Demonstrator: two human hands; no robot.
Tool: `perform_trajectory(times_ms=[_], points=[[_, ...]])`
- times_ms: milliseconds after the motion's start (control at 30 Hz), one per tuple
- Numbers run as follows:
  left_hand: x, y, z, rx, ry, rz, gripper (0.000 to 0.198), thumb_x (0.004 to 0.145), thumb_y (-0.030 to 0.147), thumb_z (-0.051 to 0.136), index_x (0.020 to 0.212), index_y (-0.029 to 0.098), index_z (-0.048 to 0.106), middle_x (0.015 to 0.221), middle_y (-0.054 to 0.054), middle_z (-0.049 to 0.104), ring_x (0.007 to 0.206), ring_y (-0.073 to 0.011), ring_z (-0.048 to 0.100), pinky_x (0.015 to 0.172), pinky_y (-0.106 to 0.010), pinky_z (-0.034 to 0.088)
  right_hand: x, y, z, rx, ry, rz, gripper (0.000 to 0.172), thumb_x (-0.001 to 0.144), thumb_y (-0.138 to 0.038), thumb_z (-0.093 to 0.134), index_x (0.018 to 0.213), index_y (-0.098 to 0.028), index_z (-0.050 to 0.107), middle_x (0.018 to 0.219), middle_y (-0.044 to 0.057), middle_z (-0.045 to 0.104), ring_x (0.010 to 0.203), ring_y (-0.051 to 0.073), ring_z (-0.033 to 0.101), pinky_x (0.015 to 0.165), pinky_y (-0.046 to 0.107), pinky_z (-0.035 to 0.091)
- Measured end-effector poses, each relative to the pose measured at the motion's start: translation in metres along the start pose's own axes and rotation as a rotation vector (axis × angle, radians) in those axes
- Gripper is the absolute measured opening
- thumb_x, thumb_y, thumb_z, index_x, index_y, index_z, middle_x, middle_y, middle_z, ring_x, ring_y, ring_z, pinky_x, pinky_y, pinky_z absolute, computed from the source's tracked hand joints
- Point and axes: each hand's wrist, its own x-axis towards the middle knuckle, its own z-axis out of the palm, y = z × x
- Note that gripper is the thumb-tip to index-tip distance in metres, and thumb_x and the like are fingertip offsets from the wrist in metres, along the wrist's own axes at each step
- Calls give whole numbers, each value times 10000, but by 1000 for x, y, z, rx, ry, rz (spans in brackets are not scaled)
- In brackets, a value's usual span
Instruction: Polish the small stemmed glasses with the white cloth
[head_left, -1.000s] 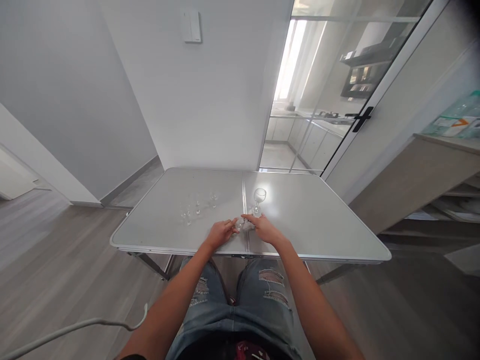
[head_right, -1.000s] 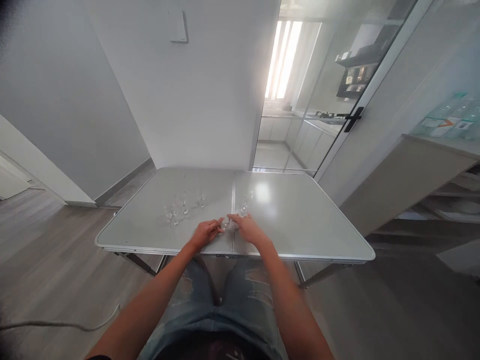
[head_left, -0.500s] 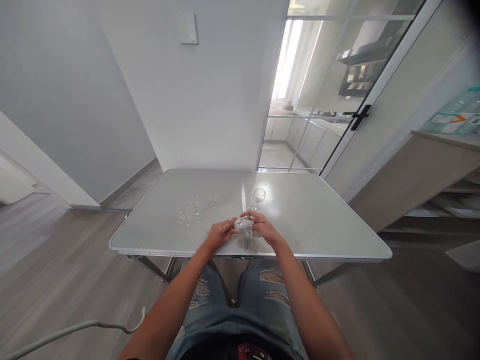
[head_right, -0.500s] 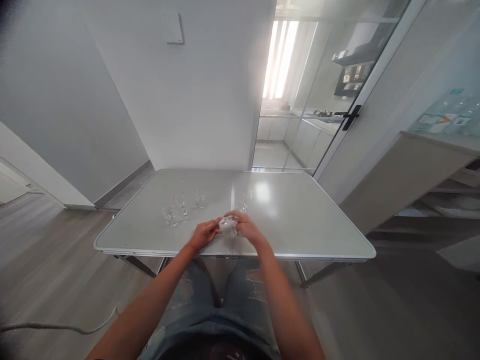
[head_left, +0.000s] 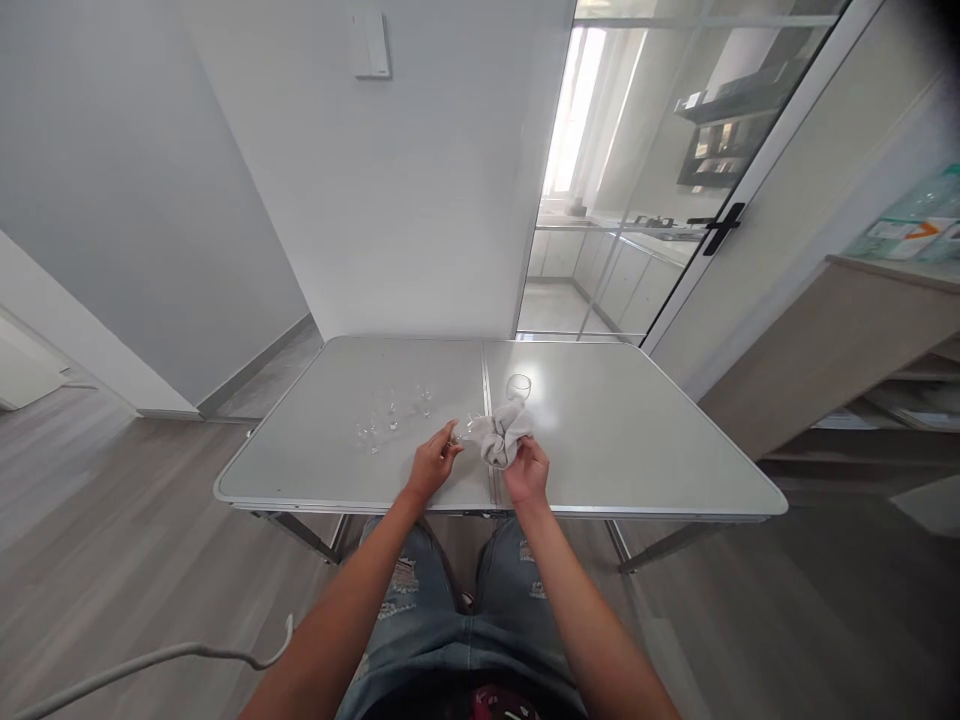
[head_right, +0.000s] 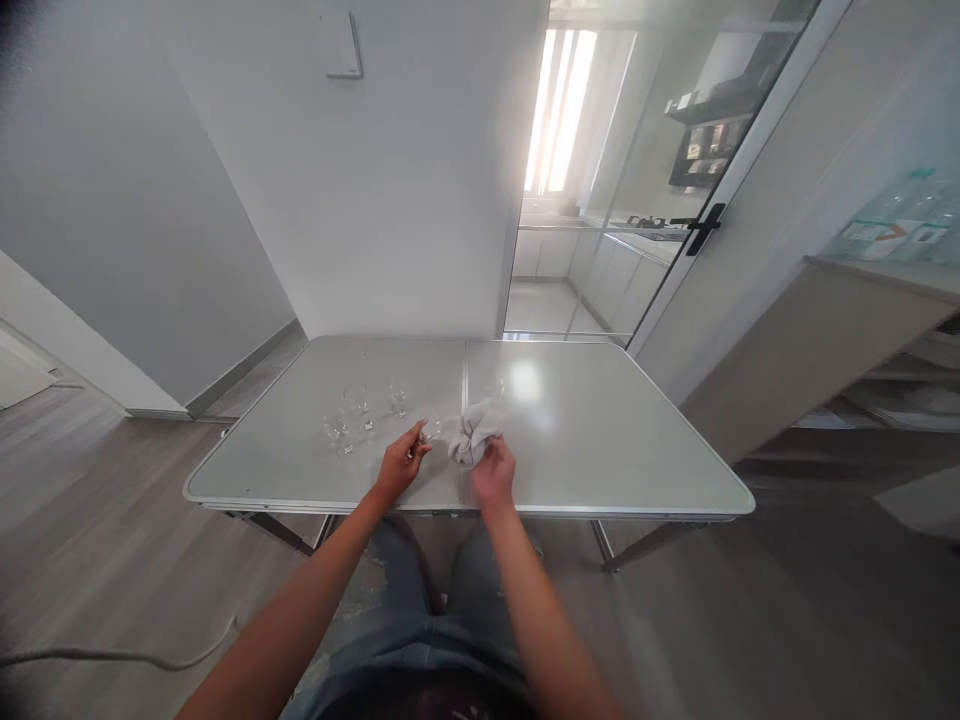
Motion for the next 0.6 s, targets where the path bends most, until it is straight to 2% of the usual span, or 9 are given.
perform_trajectory(times_ms=[133, 233, 333, 433, 500, 600], points=[[0, -3, -1, -73, 61, -85, 506, 986, 431, 477, 1408, 152, 498, 910, -53, 678, 748, -130, 624, 770, -251, 505, 10, 7, 2, 103, 25, 161, 235, 744, -372, 599, 895, -222, 698, 925, 54, 742, 886, 231, 678, 788, 388, 541], [0, -3, -1, -74, -20, -63, 519, 965, 445, 502, 1395, 156, 515, 963, -71, 698, 784, -148, 638, 780, -263, 506, 11, 11, 17, 188, -6, 274, 239, 710, -367, 636, 873, -199, 684, 875, 50, 734, 811, 224, 676, 728, 355, 548], [0, -1, -2, -78, -102, -60, 483, 960, 424, 496, 1358, 156, 545, 943, -76, 714, 793, -167, 650, 765, -269, 499, 6, 15, 35, 192, -72, 250, 328, 700, -353, 710, 1002, -236, 661, 897, 10, 721, 749, 180, 654, 690, 305, 548], [1, 2, -4, -93, -137, -91, 383, 975, 371, 442, 1240, 148, 604, 750, -34, 682, 659, -158, 618, 677, -256, 464, 0, 17, 45, 157, -176, 190, 566, 645, -294, 814, 1166, -298, 592, 972, -28, 706, 738, 138, 634, 658, 252, 537], [2, 2, -5, -74, -154, -80, 311, 962, 339, 436, 1103, 157, 644, 718, -33, 667, 635, -163, 602, 646, -258, 439, -2, 17, 48, 93, -249, 206, 594, 599, -262, 862, 1133, -265, 601, 957, -18, 700, 743, 135, 627, 649, 240, 531], [3, 0, -4, -60, -173, -50, 252, 927, 285, 434, 986, 176, 654, 751, -47, 682, 651, -170, 603, 649, -265, 430, 0, 16, 53, -29, -315, 247, 504, 538, -250, 899, 961, -193, 631, 832, -9, 679, 701, 138, 608, 651, 251, 526]])
